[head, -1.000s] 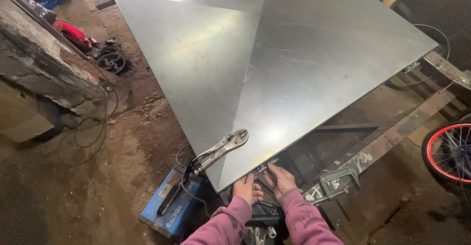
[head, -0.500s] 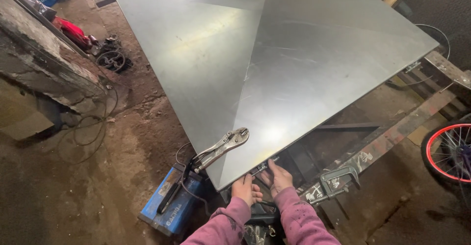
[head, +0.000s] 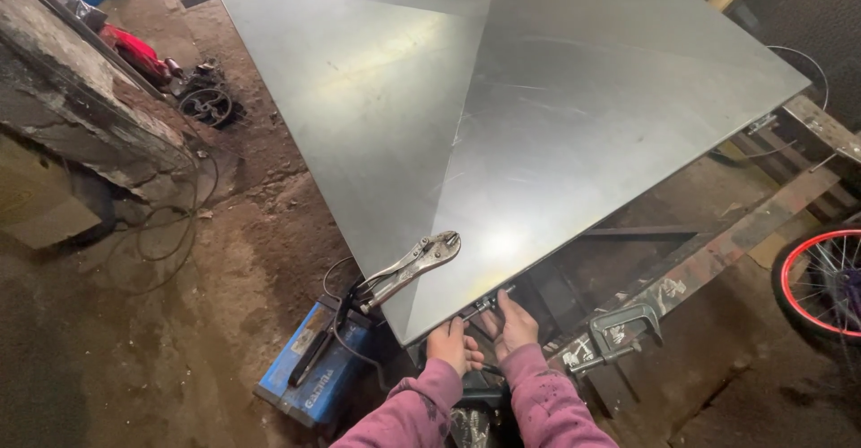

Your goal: Assembling or adjusting a metal workpiece using various tools at a workshop bench.

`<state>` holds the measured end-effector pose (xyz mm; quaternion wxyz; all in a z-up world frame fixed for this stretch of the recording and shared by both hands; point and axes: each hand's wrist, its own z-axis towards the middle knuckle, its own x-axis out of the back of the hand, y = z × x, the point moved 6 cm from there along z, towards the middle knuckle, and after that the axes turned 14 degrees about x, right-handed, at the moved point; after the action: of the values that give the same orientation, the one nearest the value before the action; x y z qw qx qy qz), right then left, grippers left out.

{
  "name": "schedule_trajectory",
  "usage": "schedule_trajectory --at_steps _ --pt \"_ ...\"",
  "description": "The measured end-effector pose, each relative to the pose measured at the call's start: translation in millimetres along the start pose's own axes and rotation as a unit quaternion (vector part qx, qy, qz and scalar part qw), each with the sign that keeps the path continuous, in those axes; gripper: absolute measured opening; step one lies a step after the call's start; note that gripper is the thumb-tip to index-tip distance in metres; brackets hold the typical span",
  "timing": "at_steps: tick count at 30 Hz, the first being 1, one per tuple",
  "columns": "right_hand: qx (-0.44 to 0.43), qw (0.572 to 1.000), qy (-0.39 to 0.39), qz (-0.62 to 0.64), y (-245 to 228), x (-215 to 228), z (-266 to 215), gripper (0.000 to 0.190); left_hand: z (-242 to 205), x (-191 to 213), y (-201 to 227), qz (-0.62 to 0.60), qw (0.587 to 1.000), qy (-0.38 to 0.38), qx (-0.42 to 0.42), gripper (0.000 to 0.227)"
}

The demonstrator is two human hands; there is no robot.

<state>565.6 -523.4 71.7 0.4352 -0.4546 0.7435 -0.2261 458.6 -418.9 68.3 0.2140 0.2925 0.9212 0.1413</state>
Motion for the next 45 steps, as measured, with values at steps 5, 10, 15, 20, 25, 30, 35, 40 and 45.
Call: schedule_trajectory --at_steps 5,10,15,20,25,30,35,40,45 --pt "0.005 1.0 -0.018 0.001 -2 -2 2 0.028 -20 -2 10 0.028 0.999 0.031 -0.015 0.041" --pt "0.014 0.999 -0.029 -0.005 -4 2 3 0.026 -8 3 6 0.021 0.999 0.023 0.006 0.041" --pt "0.017 0.999 -0.034 -0.01 0 4 5 0.025 1 10 2 0.016 1.0 0.006 0.011 0.039" --pt "0.019 0.999 -0.015 -0.039 4 12 7 0.021 -14 11 7 0.019 0.999 0.039 -0.002 0.04" --pt "-0.016 1.0 -0.016 -0.012 -4 4 -1 0.018 -27 13 15 0.027 0.998 0.059 -0.015 0.043" --pt "-0.01 0.999 -0.005 -0.037 -4 7 4 0.02 -23 15 10 0.022 0.998 0.055 -0.011 0.043" --pt "-0.007 0.998 -0.005 -0.056 -7 7 6 0.024 -21 16 10 0.019 0.998 0.054 -0.012 0.042" --pt "-0.043 0.997 -0.054 -0.037 -8 7 7 0.027 -15 16 10 0.016 0.999 0.038 -0.018 0.041" --pt "-0.015 0.998 -0.045 -0.043 -1 14 14 0.022 -12 19 7 0.025 0.999 0.03 -0.02 0.041"
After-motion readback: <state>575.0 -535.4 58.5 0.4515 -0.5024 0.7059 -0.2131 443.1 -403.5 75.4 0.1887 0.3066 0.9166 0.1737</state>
